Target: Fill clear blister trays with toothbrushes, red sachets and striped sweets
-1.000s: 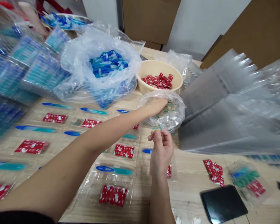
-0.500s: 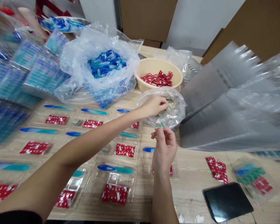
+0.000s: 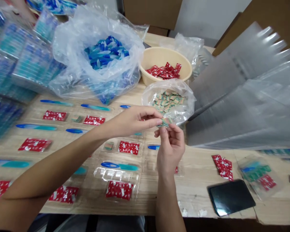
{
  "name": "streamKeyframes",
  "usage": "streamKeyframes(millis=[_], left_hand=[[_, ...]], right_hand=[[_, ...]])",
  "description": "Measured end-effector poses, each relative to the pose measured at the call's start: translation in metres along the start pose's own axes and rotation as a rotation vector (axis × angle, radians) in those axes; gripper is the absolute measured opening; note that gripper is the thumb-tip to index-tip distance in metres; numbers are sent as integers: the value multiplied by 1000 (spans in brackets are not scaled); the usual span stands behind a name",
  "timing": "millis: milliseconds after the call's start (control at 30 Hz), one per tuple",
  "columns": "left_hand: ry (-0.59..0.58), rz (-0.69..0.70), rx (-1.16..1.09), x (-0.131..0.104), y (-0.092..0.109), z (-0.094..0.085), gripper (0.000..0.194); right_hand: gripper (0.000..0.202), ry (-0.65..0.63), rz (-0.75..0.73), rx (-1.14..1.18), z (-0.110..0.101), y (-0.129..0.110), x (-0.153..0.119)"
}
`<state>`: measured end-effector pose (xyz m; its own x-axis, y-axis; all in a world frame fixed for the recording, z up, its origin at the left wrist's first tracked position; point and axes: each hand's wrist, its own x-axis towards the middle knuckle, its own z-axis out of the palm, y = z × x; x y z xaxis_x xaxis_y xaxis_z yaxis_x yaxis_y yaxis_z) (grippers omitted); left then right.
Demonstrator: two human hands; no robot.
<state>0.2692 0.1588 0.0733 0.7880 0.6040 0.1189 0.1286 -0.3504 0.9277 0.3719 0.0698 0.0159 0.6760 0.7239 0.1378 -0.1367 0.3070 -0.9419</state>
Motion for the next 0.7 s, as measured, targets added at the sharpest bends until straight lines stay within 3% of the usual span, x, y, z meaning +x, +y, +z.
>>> streamKeyframes(millis=[133, 267, 533, 700], left_hand=[[29, 1, 83, -2, 3, -6, 25], [92, -20, 78, -4, 4, -5, 16], [125, -73, -114, -10, 4, -5, 18], [147, -112, -118, -12, 3, -8, 21]], right_hand=[[14, -33, -11, -30, 0, 0, -1], [12, -73, 25, -48, -4, 2, 0], [13, -256, 174, 210, -5, 0, 2], [13, -284, 231, 289, -2, -3, 2]])
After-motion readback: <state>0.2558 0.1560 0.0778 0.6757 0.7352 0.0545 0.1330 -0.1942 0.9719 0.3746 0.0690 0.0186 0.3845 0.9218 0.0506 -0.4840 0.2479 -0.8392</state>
